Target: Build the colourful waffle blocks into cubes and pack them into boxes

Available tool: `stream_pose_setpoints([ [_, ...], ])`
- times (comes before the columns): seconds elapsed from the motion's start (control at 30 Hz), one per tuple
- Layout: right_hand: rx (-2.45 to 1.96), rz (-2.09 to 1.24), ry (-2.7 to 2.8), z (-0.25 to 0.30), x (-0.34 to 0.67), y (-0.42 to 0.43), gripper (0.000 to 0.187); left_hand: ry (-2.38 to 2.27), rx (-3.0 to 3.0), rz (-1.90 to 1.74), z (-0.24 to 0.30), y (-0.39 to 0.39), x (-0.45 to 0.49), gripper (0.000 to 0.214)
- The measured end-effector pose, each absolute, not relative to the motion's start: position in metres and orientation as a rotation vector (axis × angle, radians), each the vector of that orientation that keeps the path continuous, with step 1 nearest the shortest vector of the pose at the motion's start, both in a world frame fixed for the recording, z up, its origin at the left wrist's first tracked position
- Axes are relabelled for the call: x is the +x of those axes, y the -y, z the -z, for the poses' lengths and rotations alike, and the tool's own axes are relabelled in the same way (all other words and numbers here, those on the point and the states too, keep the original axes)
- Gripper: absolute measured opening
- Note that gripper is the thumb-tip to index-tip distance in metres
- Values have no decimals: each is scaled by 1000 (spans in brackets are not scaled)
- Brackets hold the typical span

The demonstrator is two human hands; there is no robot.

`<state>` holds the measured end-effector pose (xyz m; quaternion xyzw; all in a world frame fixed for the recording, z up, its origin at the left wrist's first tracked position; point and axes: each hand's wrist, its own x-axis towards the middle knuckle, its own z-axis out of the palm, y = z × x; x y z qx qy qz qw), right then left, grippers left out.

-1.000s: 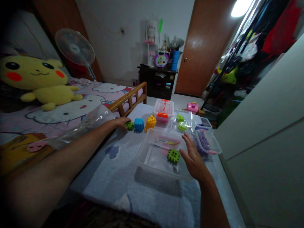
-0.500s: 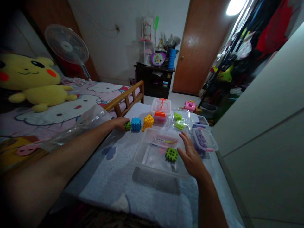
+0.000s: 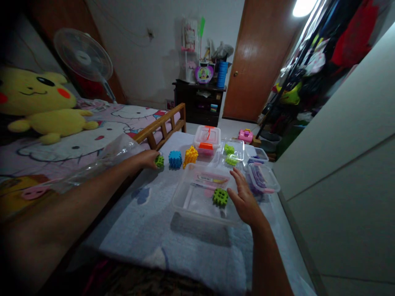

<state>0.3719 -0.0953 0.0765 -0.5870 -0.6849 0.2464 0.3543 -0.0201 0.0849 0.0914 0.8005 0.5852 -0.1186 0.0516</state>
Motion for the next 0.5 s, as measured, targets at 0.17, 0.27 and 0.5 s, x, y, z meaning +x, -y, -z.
stream_pose_setpoints([
  [0.17, -1501, -631, 1797, -78, 372, 94, 60, -1625, 2584, 237, -147, -52, -15, 44],
  [0.27, -1487, -605, 1807, -78, 372, 94, 58, -1432, 2674, 176, -190, -18, 12, 45],
  [0.5, -1464, -584, 1813, -76, 371, 93, 57, -815, 2839, 147, -214, 33, 120, 40],
])
